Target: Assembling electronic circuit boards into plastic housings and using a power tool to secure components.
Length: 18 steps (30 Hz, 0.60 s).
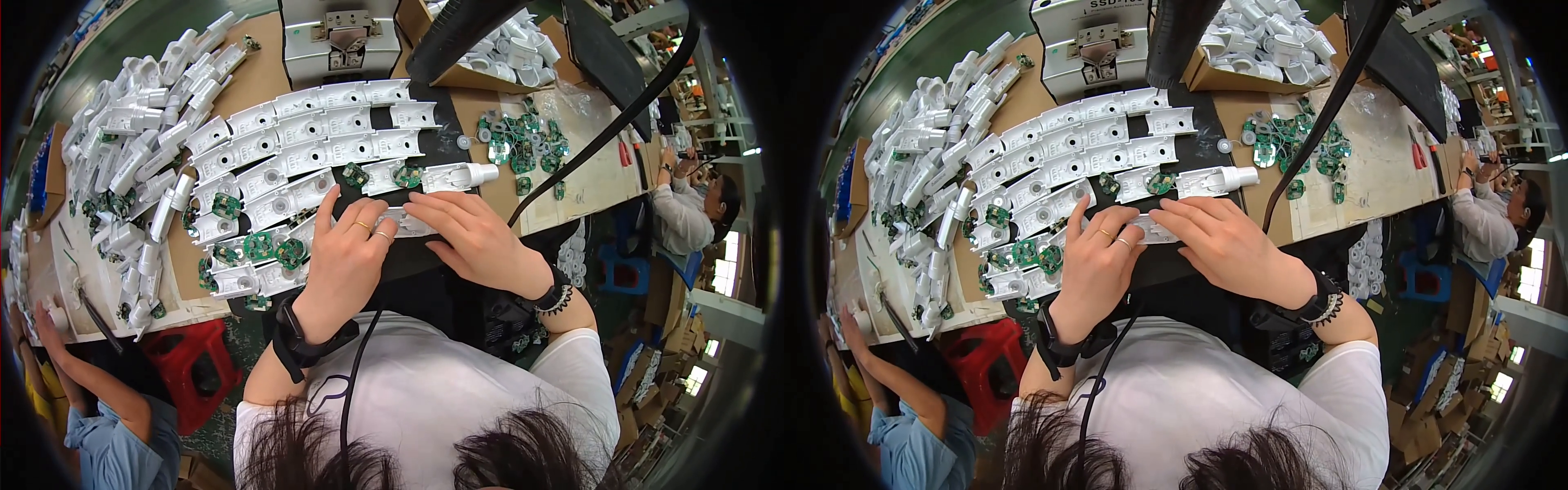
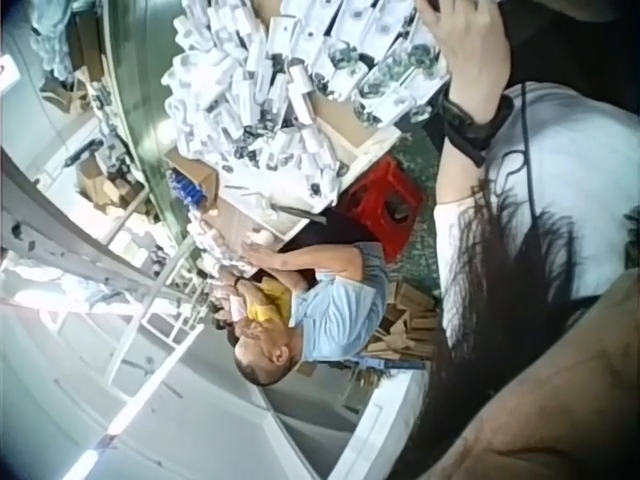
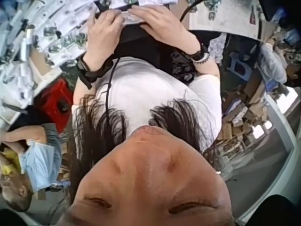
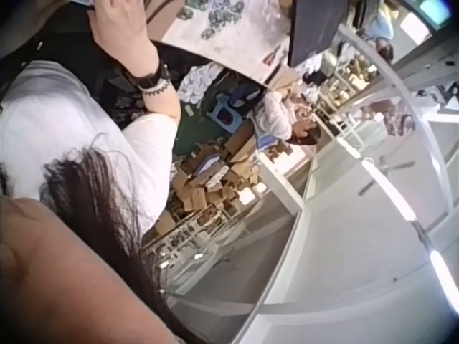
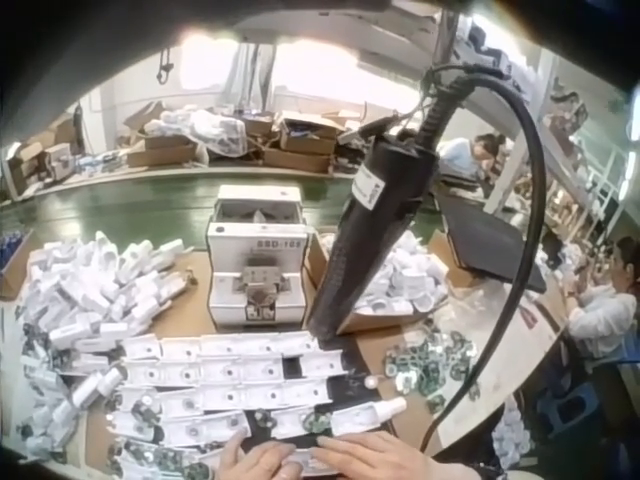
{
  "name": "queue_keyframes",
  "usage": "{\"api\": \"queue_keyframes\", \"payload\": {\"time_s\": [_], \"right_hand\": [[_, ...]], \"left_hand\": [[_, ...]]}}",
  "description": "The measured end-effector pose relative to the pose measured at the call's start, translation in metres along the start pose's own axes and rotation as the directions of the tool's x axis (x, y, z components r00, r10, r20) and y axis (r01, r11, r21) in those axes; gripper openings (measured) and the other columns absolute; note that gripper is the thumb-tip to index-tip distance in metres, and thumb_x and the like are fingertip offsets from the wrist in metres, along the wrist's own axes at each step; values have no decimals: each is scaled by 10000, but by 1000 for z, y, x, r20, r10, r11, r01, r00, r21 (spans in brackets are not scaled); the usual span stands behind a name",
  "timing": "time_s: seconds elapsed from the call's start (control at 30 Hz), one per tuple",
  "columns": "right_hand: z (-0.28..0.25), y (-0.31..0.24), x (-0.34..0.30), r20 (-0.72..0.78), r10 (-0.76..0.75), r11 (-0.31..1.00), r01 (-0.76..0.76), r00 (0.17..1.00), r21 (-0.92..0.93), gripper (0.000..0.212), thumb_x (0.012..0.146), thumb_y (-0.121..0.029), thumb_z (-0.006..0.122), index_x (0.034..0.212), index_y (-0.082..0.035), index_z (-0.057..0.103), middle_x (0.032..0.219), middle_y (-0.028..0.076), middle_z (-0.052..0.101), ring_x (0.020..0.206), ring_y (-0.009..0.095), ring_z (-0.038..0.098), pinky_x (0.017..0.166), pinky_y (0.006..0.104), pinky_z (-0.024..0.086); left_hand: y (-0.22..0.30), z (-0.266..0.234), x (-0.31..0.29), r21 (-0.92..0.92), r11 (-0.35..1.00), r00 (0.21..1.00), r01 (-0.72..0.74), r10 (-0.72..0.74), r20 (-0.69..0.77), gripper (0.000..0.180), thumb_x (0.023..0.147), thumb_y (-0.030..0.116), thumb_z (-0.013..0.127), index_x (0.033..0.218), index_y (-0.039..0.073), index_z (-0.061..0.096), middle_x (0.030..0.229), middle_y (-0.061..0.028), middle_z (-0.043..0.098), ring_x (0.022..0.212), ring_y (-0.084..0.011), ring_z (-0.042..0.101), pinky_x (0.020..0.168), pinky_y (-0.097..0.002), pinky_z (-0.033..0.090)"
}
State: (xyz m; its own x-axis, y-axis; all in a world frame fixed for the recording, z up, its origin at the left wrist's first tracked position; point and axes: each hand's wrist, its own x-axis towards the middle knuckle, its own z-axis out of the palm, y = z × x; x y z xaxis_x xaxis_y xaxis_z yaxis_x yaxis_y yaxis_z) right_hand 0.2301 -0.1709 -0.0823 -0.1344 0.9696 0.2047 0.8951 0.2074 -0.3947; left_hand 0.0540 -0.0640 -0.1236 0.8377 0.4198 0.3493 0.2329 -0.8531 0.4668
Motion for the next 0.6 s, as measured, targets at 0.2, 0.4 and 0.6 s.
{"api": "queue_keyframes", "payload": {"time_s": [0.2, 0.4, 0.6], "right_hand": [[2, 8, -13, -26, 76, 997, -75, 997, 37, 497, 707, 2, 706, 1188, -30, 587, 1068, 106, 634, 928, 261, 617, 774, 345, 513], [1, 6, -10, 28, 21, 984, -15, 999, -177, 430, 720, -10, 700, 1144, -26, 625, 953, 75, 638, 830, 224, 617, 695, 317, 519], [4, 8, -13, 11, 12, 982, -10, 1000, -189, 430, 725, -19, 697, 1148, -27, 624, 916, 63, 628, 772, 213, 604, 676, 317, 515]], "left_hand": [[-1, -1, 0, 5, 1000, 1000, -1, 1, 5, 186, 736, 56, 702, 887, 65, 593, 1050, -53, 608, 1024, -226, 584, 1054, -496, 317], [0, 1, 1, -8, 1000, 1000, 15, -15, 18, 214, 733, 40, 680, 937, 71, 621, 1067, -65, 605, 1039, -233, 579, 1055, -499, 317], [3, 2, -2, 87, 994, 998, -60, 58, 18, 292, 751, 49, 610, 1030, 108, 672, 1094, -89, 602, 1099, -234, 557, 1076, -524, 283]]}}
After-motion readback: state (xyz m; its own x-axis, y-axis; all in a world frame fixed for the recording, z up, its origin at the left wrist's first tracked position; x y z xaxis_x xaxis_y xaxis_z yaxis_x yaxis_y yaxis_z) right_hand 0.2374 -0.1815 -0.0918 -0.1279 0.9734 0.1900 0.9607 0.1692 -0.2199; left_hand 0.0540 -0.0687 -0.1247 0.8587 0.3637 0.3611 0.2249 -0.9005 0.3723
